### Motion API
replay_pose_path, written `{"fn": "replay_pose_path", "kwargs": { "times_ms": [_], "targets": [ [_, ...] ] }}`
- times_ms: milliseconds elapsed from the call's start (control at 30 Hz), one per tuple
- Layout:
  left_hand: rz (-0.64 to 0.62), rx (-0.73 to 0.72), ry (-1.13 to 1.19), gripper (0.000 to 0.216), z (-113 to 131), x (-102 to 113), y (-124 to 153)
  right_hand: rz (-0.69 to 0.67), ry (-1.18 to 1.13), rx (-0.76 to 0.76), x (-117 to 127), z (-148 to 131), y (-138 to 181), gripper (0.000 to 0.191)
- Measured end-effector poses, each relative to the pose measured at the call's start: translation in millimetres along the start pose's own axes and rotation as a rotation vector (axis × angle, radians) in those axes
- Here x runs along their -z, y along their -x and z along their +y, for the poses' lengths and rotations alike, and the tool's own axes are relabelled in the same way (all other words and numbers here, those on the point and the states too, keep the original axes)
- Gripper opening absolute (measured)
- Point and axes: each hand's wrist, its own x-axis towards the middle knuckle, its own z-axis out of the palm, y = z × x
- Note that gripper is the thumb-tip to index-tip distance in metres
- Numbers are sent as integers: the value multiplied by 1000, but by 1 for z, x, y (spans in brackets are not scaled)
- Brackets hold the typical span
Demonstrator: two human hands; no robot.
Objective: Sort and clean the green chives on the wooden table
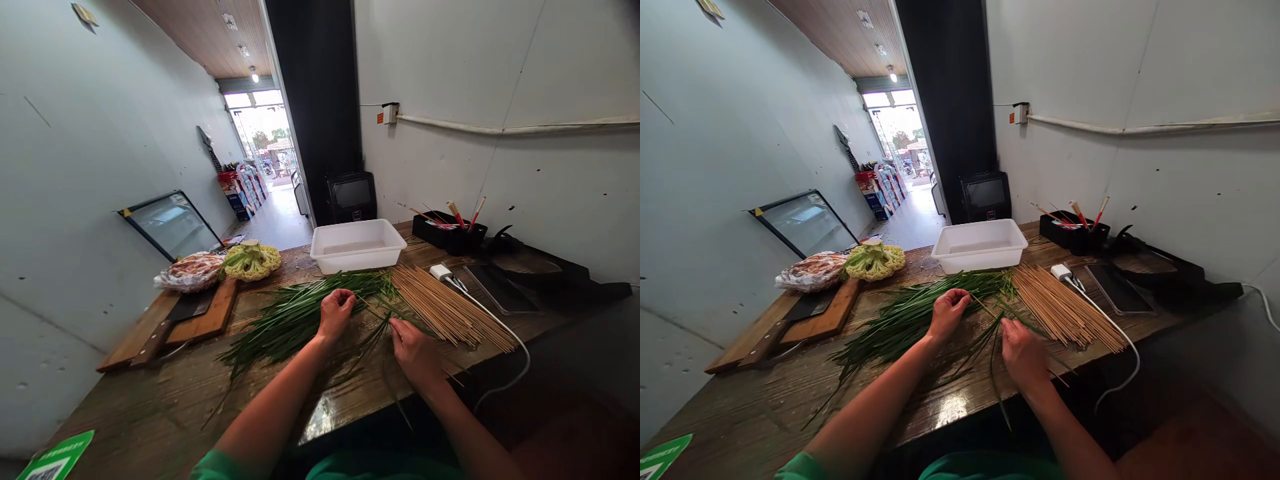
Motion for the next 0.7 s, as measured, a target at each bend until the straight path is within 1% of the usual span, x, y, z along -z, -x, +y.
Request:
{"fn": "replay_pose_path", "kwargs": {
  "times_ms": [133, 433, 600, 700],
  "targets": [
    [-7, -1, 2, 15, 0, 0, 0, -22, 11, -20, 1, -1, -1, 32],
    [25, -56, -52, 12, -1, -2, 1, -43, 12, -18, 1, -1, -1, 31],
    [25, -78, -101, 12, 3, -4, 4, -13, 10, 2, -3, 1, -1, 32],
    [-15, -106, -127, 11, 8, -9, 14, 25, 20, 15, -9, 5, -1, 33]
  ]
}}
